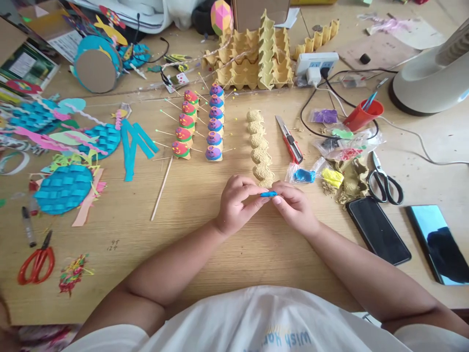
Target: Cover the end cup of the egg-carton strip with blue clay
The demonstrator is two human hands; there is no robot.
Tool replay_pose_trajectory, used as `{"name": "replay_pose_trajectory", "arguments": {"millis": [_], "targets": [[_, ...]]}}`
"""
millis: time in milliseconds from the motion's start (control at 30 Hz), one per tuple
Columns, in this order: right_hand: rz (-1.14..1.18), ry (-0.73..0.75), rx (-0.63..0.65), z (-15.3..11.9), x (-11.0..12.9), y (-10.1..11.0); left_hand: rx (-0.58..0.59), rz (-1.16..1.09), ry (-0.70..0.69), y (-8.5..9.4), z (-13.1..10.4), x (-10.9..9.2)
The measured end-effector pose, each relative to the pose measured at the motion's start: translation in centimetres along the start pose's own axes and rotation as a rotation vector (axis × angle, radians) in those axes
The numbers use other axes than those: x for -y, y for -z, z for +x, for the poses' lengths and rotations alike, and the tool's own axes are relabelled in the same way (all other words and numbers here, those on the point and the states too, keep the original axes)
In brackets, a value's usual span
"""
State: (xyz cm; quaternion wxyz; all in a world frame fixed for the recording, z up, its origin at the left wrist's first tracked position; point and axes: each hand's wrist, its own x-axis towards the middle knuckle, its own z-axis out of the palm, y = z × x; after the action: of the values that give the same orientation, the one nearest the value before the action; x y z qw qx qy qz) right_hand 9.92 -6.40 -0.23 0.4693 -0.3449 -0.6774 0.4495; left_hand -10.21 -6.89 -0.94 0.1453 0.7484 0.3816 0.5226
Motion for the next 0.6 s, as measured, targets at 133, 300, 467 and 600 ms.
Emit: {"name": "replay_pose_trajectory", "arguments": {"millis": [133,300,467,600], "targets": [[-0.002,0.041,0.012,-0.03,0.13,0.02,0.015,-0.031,-0.003,0.11,-0.18,-0.01],[-0.01,0.036,0.012,-0.11,0.0,0.07,0.021,-0.02,0.008,0.0,-0.22,-0.22],[-0.026,0.054,0.025,-0.13,0.03,0.06,0.012,-0.008,-0.015,-0.05,-0.11,-0.38],[-0.038,0.069,0.028,-0.18,0.05,0.02,0.017,-0.024,-0.028,-0.08,-0.1,-0.56]]}}
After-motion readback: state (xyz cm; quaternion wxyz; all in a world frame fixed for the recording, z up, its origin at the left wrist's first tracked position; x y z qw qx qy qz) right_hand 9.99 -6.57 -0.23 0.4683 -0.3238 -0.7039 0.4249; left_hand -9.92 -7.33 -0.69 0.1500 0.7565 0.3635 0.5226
